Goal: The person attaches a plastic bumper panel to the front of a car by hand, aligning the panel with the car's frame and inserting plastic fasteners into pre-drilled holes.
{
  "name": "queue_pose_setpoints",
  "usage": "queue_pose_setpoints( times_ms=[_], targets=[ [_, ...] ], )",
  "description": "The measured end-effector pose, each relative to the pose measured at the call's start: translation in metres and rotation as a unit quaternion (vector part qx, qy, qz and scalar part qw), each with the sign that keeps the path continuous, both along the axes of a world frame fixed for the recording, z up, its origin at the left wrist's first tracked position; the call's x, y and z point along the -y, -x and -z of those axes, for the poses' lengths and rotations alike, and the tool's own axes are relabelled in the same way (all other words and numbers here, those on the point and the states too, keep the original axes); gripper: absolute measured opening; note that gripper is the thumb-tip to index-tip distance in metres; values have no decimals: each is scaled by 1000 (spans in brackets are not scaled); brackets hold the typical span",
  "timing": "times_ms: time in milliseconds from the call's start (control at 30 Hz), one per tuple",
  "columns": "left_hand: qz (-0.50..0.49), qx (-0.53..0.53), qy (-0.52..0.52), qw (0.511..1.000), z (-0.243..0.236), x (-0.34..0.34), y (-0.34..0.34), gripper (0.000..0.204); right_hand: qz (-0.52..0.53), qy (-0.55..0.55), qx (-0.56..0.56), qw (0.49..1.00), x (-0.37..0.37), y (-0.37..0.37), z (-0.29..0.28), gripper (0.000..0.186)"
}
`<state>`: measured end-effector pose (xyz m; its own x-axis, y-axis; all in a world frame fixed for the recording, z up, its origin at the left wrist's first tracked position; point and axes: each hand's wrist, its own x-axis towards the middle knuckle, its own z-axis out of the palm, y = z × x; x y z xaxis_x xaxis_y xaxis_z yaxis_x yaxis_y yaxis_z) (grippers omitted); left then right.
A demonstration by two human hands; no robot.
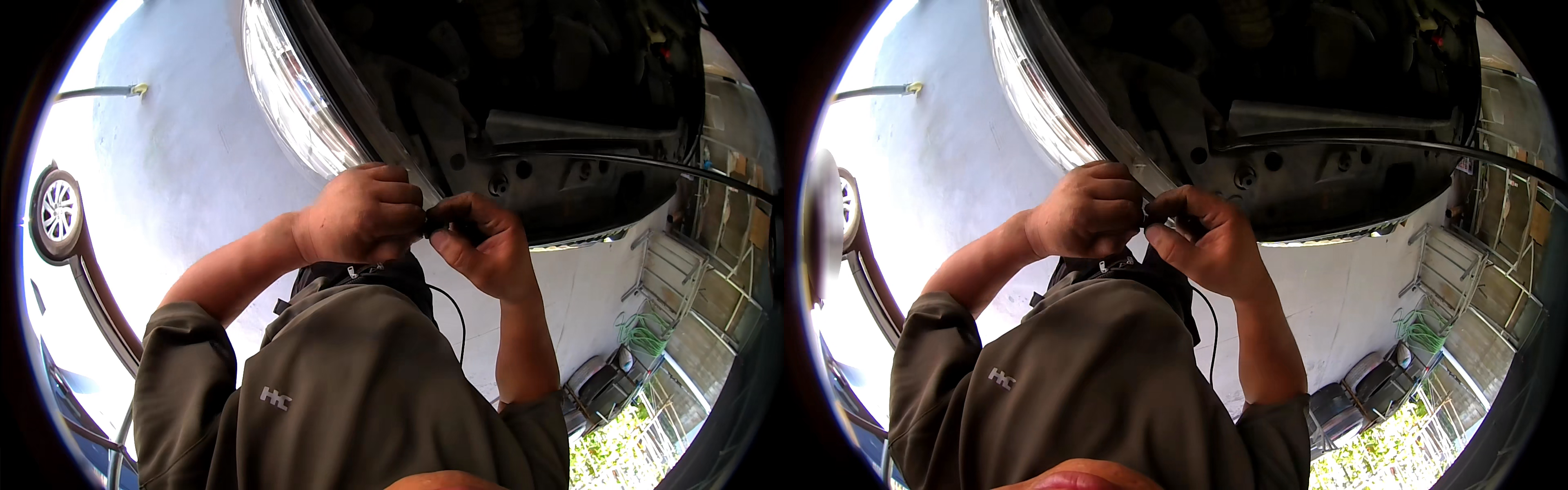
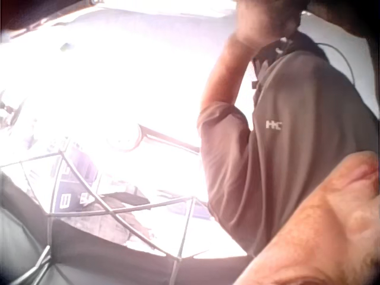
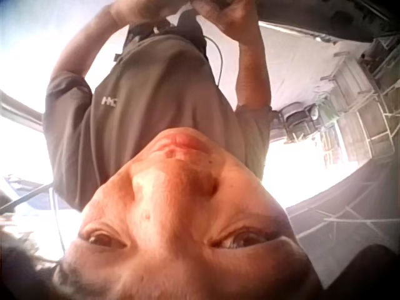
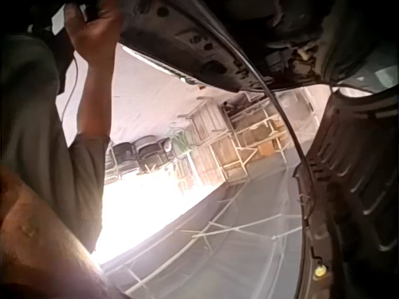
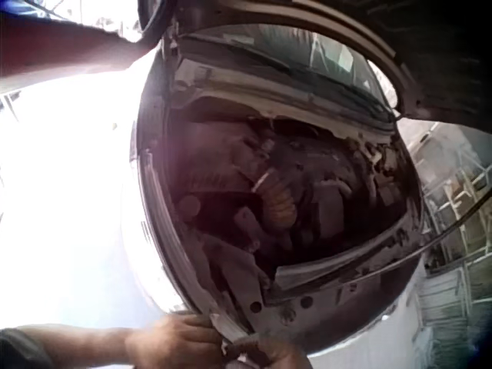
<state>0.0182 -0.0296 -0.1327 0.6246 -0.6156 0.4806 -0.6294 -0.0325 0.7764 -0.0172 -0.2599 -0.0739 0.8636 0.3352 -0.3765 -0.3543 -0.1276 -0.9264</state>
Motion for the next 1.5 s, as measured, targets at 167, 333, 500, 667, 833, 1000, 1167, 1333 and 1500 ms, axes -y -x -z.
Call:
queue_pose_setpoints(
  times_ms=[167, 333, 500, 667, 833, 1000, 1167, 1333, 1500],
  targets=[
    [22, 129, -141, 981, -4, -31, -106, 17, 30, 146, 91, 985, -16, -54, 18, 16],
    [129, -8, -565, 815, -14, -20, -222, 33, 11, 357, 226, 906, -40, -130, 52, 22],
    [254, 52, -595, 761, -7, 4, -256, 33, -92, 416, 305, 852, -49, -168, 86, 31],
    [263, 51, -578, 771, 15, -4, -263, 34, -139, 397, 332, 844, -57, -179, 95, 32],
    [292, 48, -570, 766, 13, -6, -267, 33, -148, 397, 327, 845, -59, -184, 103, 24],
    [234, 7, -562, 793, -1, -16, -262, 32, -185, 430, 337, 817, -69, -189, 99, 26],
    [227, 1, -533, 815, 4, -20, -263, 31, -176, 456, 345, 801, -81, -189, 101, 19],
    [195, 8, -544, 816, 5, -22, -262, 28, -234, 529, 262, 772, -97, -196, 90, 14],
    [189, 22, -552, 812, 4, -28, -257, 29, -251, 558, 233, 755, -107, -200, 82, 13]
  ],
)
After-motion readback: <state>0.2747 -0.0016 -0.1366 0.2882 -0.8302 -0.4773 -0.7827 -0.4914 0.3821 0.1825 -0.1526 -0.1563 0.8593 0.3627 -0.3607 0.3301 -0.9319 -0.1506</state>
